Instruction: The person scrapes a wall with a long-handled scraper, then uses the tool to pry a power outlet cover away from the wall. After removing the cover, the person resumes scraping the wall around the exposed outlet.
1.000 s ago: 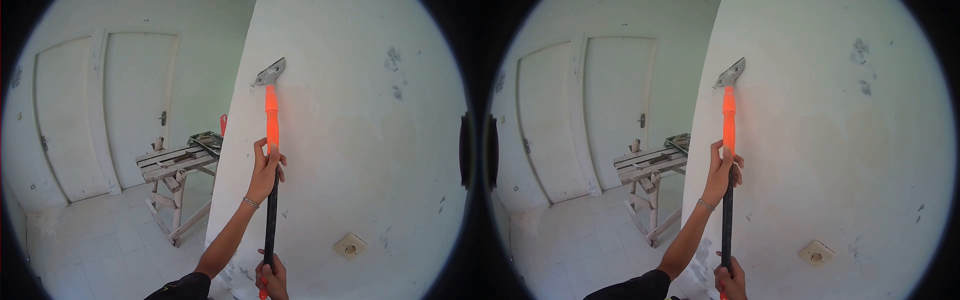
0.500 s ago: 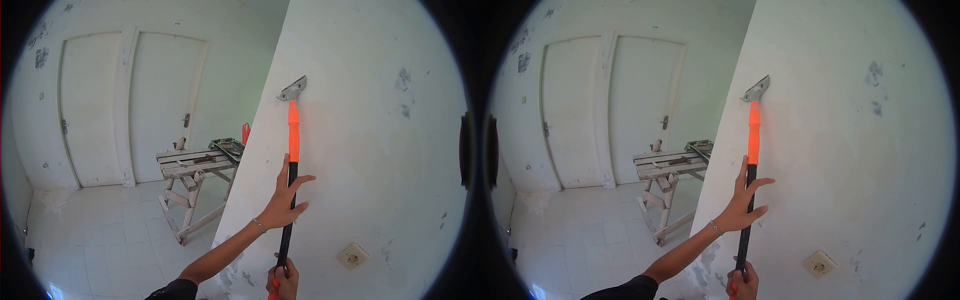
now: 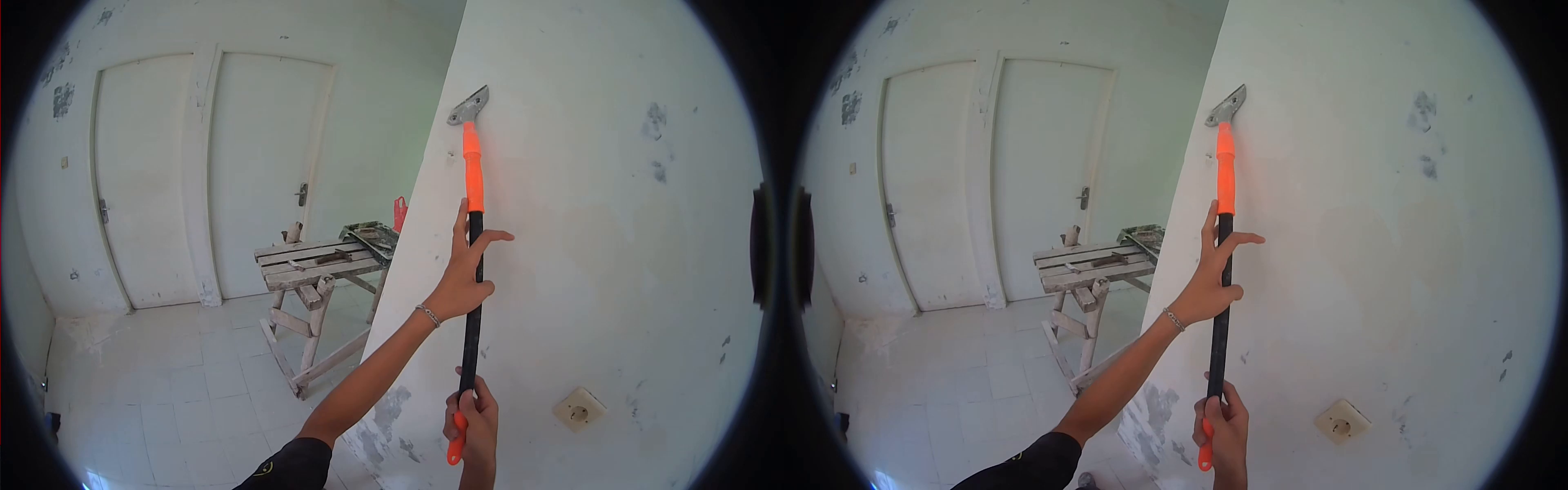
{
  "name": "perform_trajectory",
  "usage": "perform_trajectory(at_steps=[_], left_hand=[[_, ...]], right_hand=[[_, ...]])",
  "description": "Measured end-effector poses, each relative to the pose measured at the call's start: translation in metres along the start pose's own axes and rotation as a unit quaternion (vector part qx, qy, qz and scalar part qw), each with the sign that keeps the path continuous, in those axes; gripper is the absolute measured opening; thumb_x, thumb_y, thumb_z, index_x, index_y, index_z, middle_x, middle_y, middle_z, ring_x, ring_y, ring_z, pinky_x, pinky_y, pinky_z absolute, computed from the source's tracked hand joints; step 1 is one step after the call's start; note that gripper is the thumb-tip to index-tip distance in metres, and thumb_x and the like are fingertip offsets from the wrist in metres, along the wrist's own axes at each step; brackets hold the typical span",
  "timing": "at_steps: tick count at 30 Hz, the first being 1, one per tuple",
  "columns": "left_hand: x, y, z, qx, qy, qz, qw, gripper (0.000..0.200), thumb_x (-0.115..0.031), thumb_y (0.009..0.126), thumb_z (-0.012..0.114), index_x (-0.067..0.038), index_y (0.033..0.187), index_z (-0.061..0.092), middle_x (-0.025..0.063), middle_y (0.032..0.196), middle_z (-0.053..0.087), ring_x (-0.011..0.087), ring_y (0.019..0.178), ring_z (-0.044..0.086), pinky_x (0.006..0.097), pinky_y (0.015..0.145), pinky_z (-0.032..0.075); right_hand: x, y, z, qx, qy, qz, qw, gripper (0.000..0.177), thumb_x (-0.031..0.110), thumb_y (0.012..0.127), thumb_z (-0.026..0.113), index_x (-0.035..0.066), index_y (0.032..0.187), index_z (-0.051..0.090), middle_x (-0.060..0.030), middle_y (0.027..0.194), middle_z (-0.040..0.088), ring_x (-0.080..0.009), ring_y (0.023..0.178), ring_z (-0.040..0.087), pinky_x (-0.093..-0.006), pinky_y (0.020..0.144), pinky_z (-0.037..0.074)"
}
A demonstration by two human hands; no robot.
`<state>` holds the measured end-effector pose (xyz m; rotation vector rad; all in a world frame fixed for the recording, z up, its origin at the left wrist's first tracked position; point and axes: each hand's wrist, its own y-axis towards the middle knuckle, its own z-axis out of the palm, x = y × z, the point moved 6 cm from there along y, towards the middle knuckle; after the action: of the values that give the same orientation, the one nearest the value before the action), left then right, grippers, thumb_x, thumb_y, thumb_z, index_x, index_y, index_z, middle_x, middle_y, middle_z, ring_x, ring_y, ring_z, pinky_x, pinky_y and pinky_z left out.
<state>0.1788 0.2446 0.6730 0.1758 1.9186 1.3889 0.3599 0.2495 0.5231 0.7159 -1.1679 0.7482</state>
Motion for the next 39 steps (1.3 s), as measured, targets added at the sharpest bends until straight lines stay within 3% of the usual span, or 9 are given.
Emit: perform_trajectory(at_steps=[5,7,10,18,23,27,29,37,39], left_hand=[[-0.010,-0.013,-0.004,0.033,0.077,0.005,0.996,0.072,0.007,0.062,0.055,-0.027,0.125,0.058,0.0170,0.161,-0.016,0.0477,0.149,0.003,0.0446,0.093,0.048],[-0.004,-0.004,-0.012,0.031,0.100,0.026,0.994,0.071,0.008,0.063,0.055,-0.027,0.125,0.058,0.0150,0.162,-0.015,0.0475,0.147,0.012,0.0439,0.091,0.048],[0.006,0.024,-0.034,-0.008,-0.016,-0.006,1.000,0.071,0.010,0.063,0.054,-0.026,0.124,0.059,0.0164,0.162,-0.013,0.0480,0.145,0.013,0.0517,0.110,0.032],[0.006,-0.006,-0.042,0.043,0.031,0.018,0.998,0.071,0.009,0.063,0.056,-0.028,0.123,0.058,0.0218,0.161,-0.012,0.0502,0.148,0.003,0.0505,0.105,0.039],[0.018,0.012,-0.062,0.031,-0.009,-0.016,0.999,0.069,0.009,0.063,0.057,-0.028,0.122,0.059,0.0219,0.161,-0.012,0.0500,0.148,0.000,0.0512,0.103,0.040],[0.023,-0.015,-0.053,0.045,0.046,0.017,0.998,0.069,0.010,0.062,0.057,-0.026,0.121,0.060,0.0215,0.161,-0.012,0.0510,0.146,0.007,0.0530,0.110,0.035],[0.024,-0.005,-0.060,0.019,0.008,0.020,1.000,0.069,0.010,0.061,0.057,-0.026,0.120,0.060,0.0200,0.161,-0.011,0.0516,0.146,0.009,0.0529,0.110,0.036],[0.023,-0.016,-0.057,0.006,-0.012,0.012,1.000,0.069,0.012,0.062,0.053,-0.024,0.120,0.061,0.0167,0.162,-0.009,0.0442,0.139,0.028,0.0461,0.096,0.045],[0.020,-0.019,-0.054,0.014,-0.010,0.019,1.000,0.067,0.013,0.063,0.053,-0.024,0.118,0.062,0.0163,0.162,-0.011,0.0444,0.138,0.030,0.0451,0.094,0.046]], right_hand=[[-0.012,-0.013,0.008,0.005,0.034,-0.018,0.999,0.039,0.020,0.102,0.052,-0.003,0.133,0.044,-0.0055,0.067,0.052,-0.0107,0.038,0.042,-0.0256,0.036,0.031],[-0.016,-0.008,0.010,0.012,0.014,-0.020,1.000,0.040,0.023,0.102,0.053,-0.002,0.133,0.045,-0.0056,0.068,0.052,-0.0108,0.038,0.042,-0.0255,0.036,0.031],[0.003,0.022,0.037,-0.003,0.013,-0.026,1.000,0.040,0.024,0.103,0.052,-0.001,0.133,0.045,-0.0057,0.068,0.051,-0.0107,0.038,0.042,-0.0258,0.036,0.031],[-0.029,0.003,0.054,-0.015,-0.007,-0.070,0.997,0.050,0.033,0.100,0.059,0.001,0.136,0.046,0.0042,0.057,0.040,-0.0043,0.039,0.035,-0.0201,0.035,0.029],[-0.025,0.022,0.074,-0.022,0.009,-0.038,0.999,0.040,0.026,0.103,0.051,0.000,0.134,0.044,-0.0048,0.066,0.049,-0.0099,0.039,0.040,-0.0261,0.037,0.032],[-0.043,0.005,0.067,-0.025,-0.014,-0.067,0.997,0.053,0.035,0.099,0.060,0.001,0.138,0.045,0.0045,0.058,0.039,-0.0044,0.039,0.034,-0.0199,0.035,0.030],[-0.036,0.011,0.070,-0.025,0.005,-0.014,1.000,0.040,0.025,0.104,0.051,0.000,0.134,0.043,-0.0039,0.067,0.050,-0.0093,0.040,0.039,-0.0254,0.037,0.032],[-0.039,-0.002,0.076,-0.046,0.020,-0.011,0.999,0.039,0.022,0.103,0.052,-0.001,0.134,0.045,-0.0052,0.067,0.051,-0.0097,0.040,0.041,-0.0249,0.037,0.032],[-0.036,-0.004,0.073,-0.041,-0.023,-0.043,0.998,0.055,0.036,0.100,0.059,-0.001,0.138,0.045,0.0031,0.058,0.041,-0.0056,0.038,0.035,-0.0207,0.035,0.030]])
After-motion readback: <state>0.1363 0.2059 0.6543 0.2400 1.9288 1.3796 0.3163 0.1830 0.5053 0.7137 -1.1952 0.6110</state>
